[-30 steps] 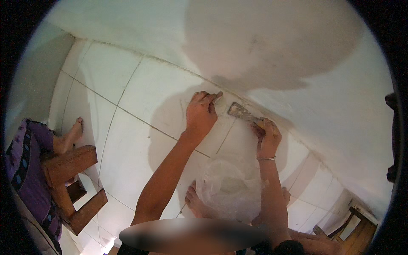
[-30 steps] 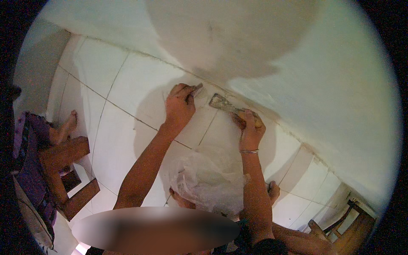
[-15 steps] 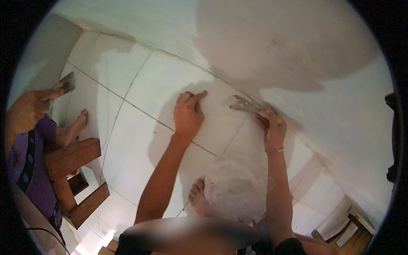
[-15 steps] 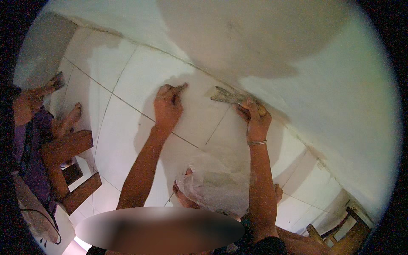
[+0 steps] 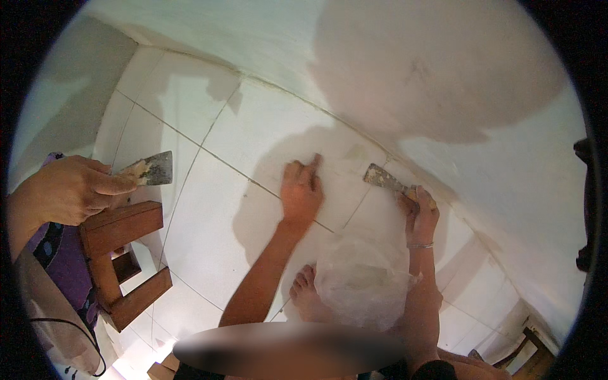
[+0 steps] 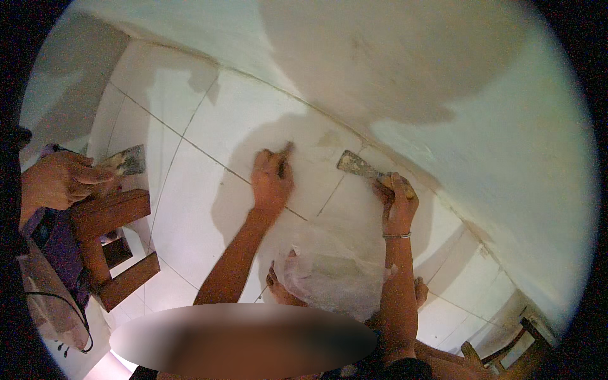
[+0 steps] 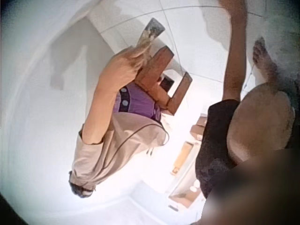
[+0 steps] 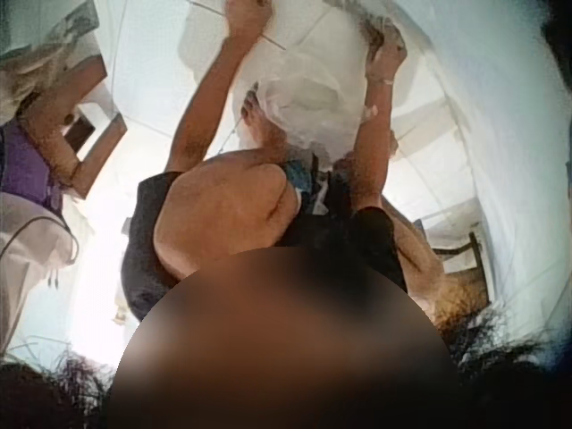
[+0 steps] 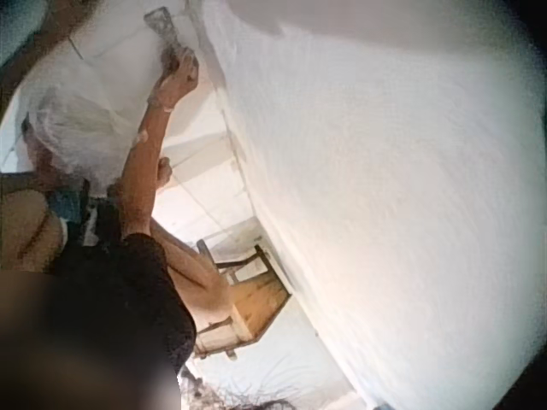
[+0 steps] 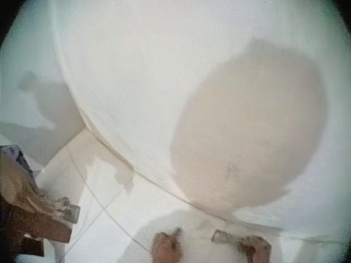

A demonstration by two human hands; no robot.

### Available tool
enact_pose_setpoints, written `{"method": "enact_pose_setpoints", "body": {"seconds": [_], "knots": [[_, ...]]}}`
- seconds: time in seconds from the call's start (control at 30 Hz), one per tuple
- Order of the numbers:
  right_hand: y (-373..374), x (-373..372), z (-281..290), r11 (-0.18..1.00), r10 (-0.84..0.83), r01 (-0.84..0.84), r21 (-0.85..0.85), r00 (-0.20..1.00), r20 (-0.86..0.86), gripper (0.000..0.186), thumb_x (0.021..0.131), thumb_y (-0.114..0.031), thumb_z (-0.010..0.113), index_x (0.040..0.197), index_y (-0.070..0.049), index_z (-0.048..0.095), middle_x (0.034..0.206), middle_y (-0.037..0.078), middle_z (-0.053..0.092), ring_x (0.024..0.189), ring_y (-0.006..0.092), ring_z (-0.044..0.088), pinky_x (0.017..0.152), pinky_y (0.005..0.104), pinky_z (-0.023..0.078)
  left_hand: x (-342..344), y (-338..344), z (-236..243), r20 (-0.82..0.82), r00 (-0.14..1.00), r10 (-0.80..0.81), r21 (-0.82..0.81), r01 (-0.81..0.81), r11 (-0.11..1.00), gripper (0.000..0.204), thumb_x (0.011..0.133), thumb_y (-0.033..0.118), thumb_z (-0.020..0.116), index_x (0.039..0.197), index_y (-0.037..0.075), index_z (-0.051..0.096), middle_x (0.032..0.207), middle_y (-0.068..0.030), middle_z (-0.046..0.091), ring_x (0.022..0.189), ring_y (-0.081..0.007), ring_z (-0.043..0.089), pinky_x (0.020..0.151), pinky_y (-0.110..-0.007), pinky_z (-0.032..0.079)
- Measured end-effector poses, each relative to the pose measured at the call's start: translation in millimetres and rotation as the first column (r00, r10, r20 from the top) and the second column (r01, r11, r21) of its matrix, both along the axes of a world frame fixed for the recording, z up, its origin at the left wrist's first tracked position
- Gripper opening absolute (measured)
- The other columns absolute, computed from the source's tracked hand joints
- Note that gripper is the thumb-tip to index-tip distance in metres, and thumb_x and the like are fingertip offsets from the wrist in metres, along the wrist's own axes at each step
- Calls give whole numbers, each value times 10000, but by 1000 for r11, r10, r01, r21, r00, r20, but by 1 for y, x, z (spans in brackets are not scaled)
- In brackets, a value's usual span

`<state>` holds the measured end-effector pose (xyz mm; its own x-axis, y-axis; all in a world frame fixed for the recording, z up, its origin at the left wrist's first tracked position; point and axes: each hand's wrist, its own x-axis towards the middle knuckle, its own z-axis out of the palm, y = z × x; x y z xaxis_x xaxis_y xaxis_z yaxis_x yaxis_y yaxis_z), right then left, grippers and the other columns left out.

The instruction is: The person applies grout to the joints between white floor tiles using a grout float and a small scraper. They scoop grout from a plastic bag, press it into the gaps, and smooth the surface along the tile edges.

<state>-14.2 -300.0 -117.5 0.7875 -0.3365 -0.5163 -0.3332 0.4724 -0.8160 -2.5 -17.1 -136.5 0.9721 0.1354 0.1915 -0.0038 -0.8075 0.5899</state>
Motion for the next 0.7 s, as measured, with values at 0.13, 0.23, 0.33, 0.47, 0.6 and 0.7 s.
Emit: {"method": "enact_pose_setpoints", "body": {"seconds": [0.13, 0.23, 0.33, 0.47, 0.6, 0.7], "knots": [[-3, -4, -4, 1000, 5, -4, 21, 1000, -11, 269, 989, -203, 741, 1116, 25, 677, 992, 125, 739, 906, 303, 771, 755, 381, 675, -13, -12, 12, -31, 999, 40, -199, -45, 979, 407, 842, -20, 681, 1231, 85, 739, 1022, -155, 662, 992, -363, 622, 860, -457, 534], [-10, -7, -7, 999, 5, -4, 38, 1000, -28, 265, 991, -208, 741, 1119, 15, 678, 971, 118, 745, 901, 303, 773, 754, 376, 675, -16, 34, 30, 83, 969, 233, -195, -214, 957, 296, 862, -64, 687, 1115, 74, 755, 1042, -142, 705, 967, -334, 660, 850, -442, 547], [-17, -7, -10, 998, 31, -29, 57, 999, -31, 263, 991, -211, 742, 1124, 8, 678, 972, 117, 747, 893, 298, 774, 751, 369, 677, -22, 84, 48, 90, 990, 106, -84, -98, 992, 310, 862, -106, 717, 1087, 96, 785, 1043, -103, 733, 995, -261, 674, 812, -372, 582], [-25, -5, -16, 991, 98, -98, 90, 995, 4, 280, 986, -213, 751, 1139, 7, 671, 979, 118, 747, 895, 293, 774, 757, 365, 678, -40, 94, 54, -165, 886, -433, 24, 442, 897, 381, 766, -121, 706, 1040, 127, 798, 1048, -43, 719, 1061, -272, 622, 968, -403, 512], [-28, -5, -20, 989, 132, -131, 71, 991, -14, 281, 987, -208, 749, 1150, 5, 664, 980, 115, 744, 895, 292, 774, 764, 366, 679, -12, 61, 29, -69, 871, -487, 88, 491, 867, 391, 746, -86, 682, 1022, 163, 806, 1018, -35, 702, 1068, -264, 593, 963, -402, 493], [-24, -5, -7, 987, 140, -139, 78, 990, 0, 284, 1002, -224, 723, 1154, 7, 658, 1008, 119, 737, 933, 292, 769, 800, 372, 676, 20, 47, 17, 27, 889, -458, 104, 453, 885, 390, 741, -51, 672, 1033, 173, 802, 1009, -32, 684, 1041, -266, 587, 944, -409, 492]]}}
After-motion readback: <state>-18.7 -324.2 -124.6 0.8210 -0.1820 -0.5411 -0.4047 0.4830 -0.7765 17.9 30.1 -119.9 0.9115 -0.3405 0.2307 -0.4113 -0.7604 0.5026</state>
